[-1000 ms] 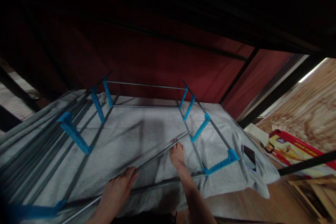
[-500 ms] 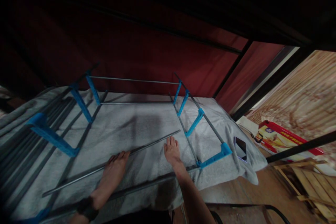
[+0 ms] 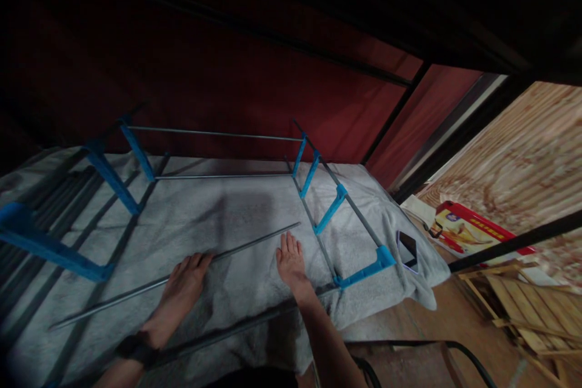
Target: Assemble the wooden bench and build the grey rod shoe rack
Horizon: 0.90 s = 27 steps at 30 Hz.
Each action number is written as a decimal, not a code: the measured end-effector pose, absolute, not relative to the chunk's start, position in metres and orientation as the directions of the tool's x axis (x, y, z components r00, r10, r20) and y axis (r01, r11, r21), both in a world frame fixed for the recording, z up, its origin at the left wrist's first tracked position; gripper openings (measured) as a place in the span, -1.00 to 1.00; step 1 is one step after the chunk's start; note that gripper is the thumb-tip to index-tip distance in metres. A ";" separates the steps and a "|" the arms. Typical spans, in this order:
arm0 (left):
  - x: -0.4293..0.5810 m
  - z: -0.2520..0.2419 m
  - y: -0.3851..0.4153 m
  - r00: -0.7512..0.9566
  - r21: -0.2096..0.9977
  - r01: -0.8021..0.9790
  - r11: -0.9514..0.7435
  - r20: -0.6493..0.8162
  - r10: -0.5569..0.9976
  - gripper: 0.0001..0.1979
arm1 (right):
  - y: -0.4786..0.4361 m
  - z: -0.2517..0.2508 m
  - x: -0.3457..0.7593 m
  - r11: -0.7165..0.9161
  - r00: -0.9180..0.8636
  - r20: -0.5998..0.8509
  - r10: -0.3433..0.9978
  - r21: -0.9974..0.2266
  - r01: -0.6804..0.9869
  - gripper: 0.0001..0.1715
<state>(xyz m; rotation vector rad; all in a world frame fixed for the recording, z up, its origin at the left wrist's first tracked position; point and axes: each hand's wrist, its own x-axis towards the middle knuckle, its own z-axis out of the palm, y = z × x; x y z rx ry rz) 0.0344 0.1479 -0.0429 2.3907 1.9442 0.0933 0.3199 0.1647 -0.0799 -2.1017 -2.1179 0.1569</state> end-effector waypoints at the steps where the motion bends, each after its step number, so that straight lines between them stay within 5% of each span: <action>1: 0.036 -0.043 0.150 0.205 0.078 0.976 -0.205 0.009 0.979 -0.41 | 0.165 -0.080 0.320 0.014 -0.007 0.039 0.999 -0.182 0.983 -0.36; 19: 0.079 -0.032 0.179 0.361 0.126 0.923 -0.363 0.037 0.932 -0.50 | 0.165 -0.086 0.321 0.013 -0.005 0.038 0.999 -0.219 0.976 -0.36; 27: 0.086 -0.030 0.182 0.418 0.206 0.893 -0.400 -0.051 0.907 -0.35 | 0.158 -0.070 0.344 -0.017 0.121 0.129 0.984 -0.608 0.794 -0.52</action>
